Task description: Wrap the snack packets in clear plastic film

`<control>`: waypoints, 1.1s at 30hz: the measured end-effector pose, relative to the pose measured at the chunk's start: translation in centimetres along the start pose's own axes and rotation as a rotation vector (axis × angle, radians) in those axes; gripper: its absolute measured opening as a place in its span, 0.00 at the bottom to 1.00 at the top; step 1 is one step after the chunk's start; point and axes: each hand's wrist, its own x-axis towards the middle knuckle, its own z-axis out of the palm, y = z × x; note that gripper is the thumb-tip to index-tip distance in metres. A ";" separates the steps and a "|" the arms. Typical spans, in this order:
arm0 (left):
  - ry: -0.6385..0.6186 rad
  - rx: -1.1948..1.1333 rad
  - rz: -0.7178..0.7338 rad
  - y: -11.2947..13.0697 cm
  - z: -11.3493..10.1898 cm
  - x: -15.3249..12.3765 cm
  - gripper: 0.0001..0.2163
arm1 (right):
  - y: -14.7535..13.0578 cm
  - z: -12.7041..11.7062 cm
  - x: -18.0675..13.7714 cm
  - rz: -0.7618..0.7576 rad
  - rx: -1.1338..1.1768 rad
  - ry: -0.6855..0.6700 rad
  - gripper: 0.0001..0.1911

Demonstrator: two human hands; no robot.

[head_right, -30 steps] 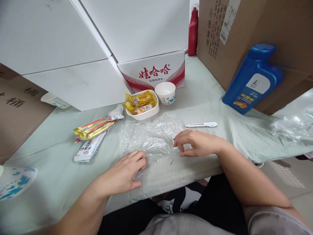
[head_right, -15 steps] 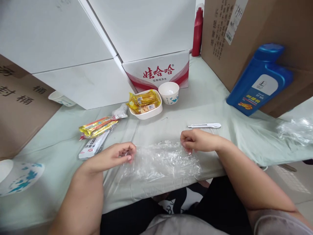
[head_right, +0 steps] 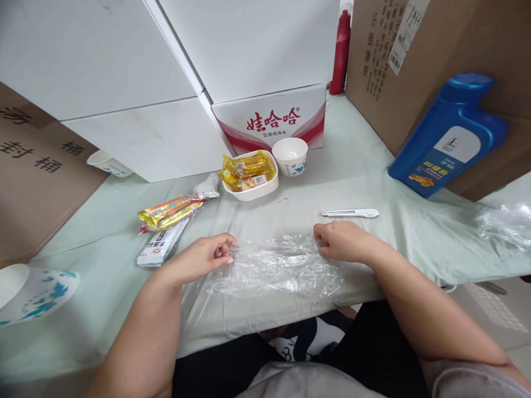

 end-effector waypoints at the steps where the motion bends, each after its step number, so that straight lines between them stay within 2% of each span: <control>1: 0.004 0.015 -0.007 0.1 0.0 0.0 0.10 | 0.0 0.1 0.1 0.008 -0.016 0.004 0.09; 5: 0.043 0.056 -0.019 0.5 0.0 -0.3 0.09 | 0.0 0.4 0.2 0.017 -0.022 0.028 0.08; 8: 0.064 0.099 -0.049 0.8 -0.3 -0.5 0.10 | 0.1 0.4 0.1 0.050 0.032 0.076 0.11; 11: 0.068 0.208 -0.115 1.0 -0.8 -0.7 0.09 | 0.0 0.2 -0.3 0.037 0.055 0.236 0.13; 13: 0.090 0.321 -0.170 1.3 -1.1 -1.0 0.11 | -0.2 0.0 -0.7 -0.044 0.048 0.383 0.11; 14: 0.133 0.380 -0.188 1.4 -1.2 -1.3 0.13 | -0.5 0.0 -0.9 -0.105 0.055 0.432 0.10; 16: 0.315 0.468 -0.173 1.9 -1.1 -1.8 0.14 | -1.3 0.0 -1.3 -0.229 0.087 0.452 0.08; 18: 0.464 0.453 -0.038 2.6 -0.5 -2.2 0.11 | -2.5 0.4 -1.6 -0.321 0.121 0.378 0.09; 19: 0.441 0.413 0.065 3.0 -0.1 -2.4 0.10 | -3.1 0.7 -1.6 -0.342 0.120 0.320 0.11; 21: 0.238 0.342 0.239 3.6 0.9 -2.4 0.12 | -4.2 1.5 -1.2 -0.335 0.076 0.194 0.21; 23: 0.059 0.370 0.258 3.6 1.7 -2.1 0.21 | -4.7 2.2 -0.5 -0.291 0.009 0.110 0.33; 24: 0.041 0.414 0.212 3.5 1.9 -1.8 0.27 | -4.6 2.5 0.0 -0.266 -0.018 0.097 0.37; 26: 0.076 0.487 0.110 2.9 2.0 -1.2 0.34 | -3.8 2.6 1.0 -0.223 -0.051 0.119 0.41; 28: 0.094 0.494 0.062 2.1 1.6 -0.7 0.36 | -2.5 2.3 1.6 -0.179 -0.083 0.182 0.41; 31: 0.152 0.429 0.094 1.5 0.7 -0.4 0.31 | -0.9 1.2 1.3 -0.142 -0.103 0.309 0.37; 33: 0.287 0.362 0.155 1.6 0.2 -0.6 0.22 | -0.7 0.4 0.4 -0.186 -0.053 0.370 0.33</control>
